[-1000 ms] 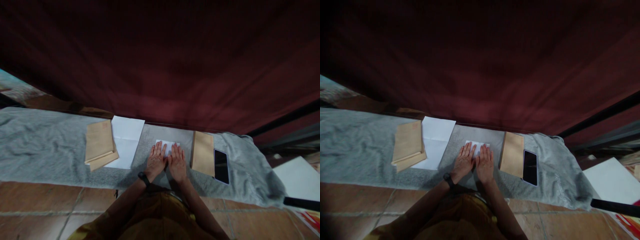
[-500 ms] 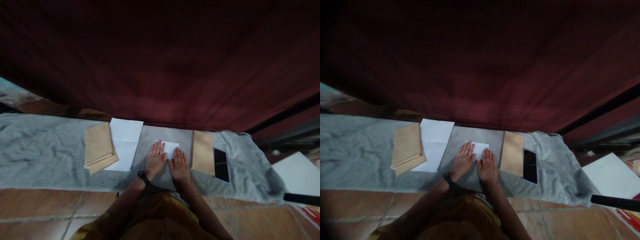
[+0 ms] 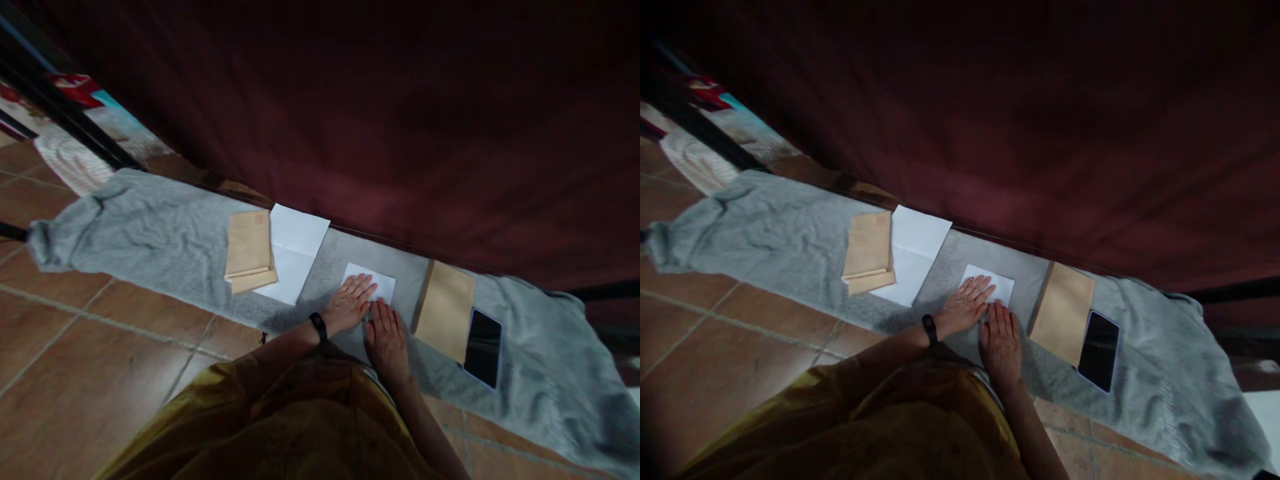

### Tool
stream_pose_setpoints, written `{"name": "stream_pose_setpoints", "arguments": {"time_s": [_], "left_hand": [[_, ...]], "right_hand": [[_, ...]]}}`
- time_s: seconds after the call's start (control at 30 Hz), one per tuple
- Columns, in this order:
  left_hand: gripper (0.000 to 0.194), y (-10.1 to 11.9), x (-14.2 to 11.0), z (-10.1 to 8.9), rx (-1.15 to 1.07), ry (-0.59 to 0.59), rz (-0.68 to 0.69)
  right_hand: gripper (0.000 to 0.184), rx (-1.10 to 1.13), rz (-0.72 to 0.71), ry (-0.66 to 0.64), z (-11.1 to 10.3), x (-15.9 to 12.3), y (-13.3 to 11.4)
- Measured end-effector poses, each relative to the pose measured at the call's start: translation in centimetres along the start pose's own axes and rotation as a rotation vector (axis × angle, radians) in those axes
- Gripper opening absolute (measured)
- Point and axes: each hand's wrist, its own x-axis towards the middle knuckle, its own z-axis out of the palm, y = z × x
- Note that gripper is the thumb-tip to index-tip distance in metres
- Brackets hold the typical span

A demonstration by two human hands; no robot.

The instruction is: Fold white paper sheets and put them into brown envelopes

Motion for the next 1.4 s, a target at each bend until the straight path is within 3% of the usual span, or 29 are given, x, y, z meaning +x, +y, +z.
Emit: {"name": "stream_pose_setpoints", "arguments": {"time_s": [0.43, 0.7, 0.97, 1.17, 1.4], "left_hand": [[0.051, -0.1, 0.3, -0.7, -0.017, -0.048, 0.071], [0.047, -0.2, 0.4, -1.1, -0.03, -0.071, 0.241], [0.049, -0.6, 2.1, -0.2, -0.063, -0.051, 0.081], [0.054, -2.7, 3.4, -0.1, -0.021, 0.004, -0.038], [0.057, -4.8, 3.0, -0.7, 0.078, 0.001, -0.183]], "right_hand": [[0.061, 0.006, 0.106, 0.03, -0.3, -1.8, -0.1], [0.064, 0.021, 0.107, 0.044, 0.3, -1.8, 0.0], [0.064, -0.009, 0.117, 0.037, 0.0, -1.5, -0.5], [0.063, -0.02, 0.152, 0.024, 0.0, -1.1, -0.7], [0.061, -0.046, 0.152, 0.029, 0.1, -1.0, -0.8]]}}
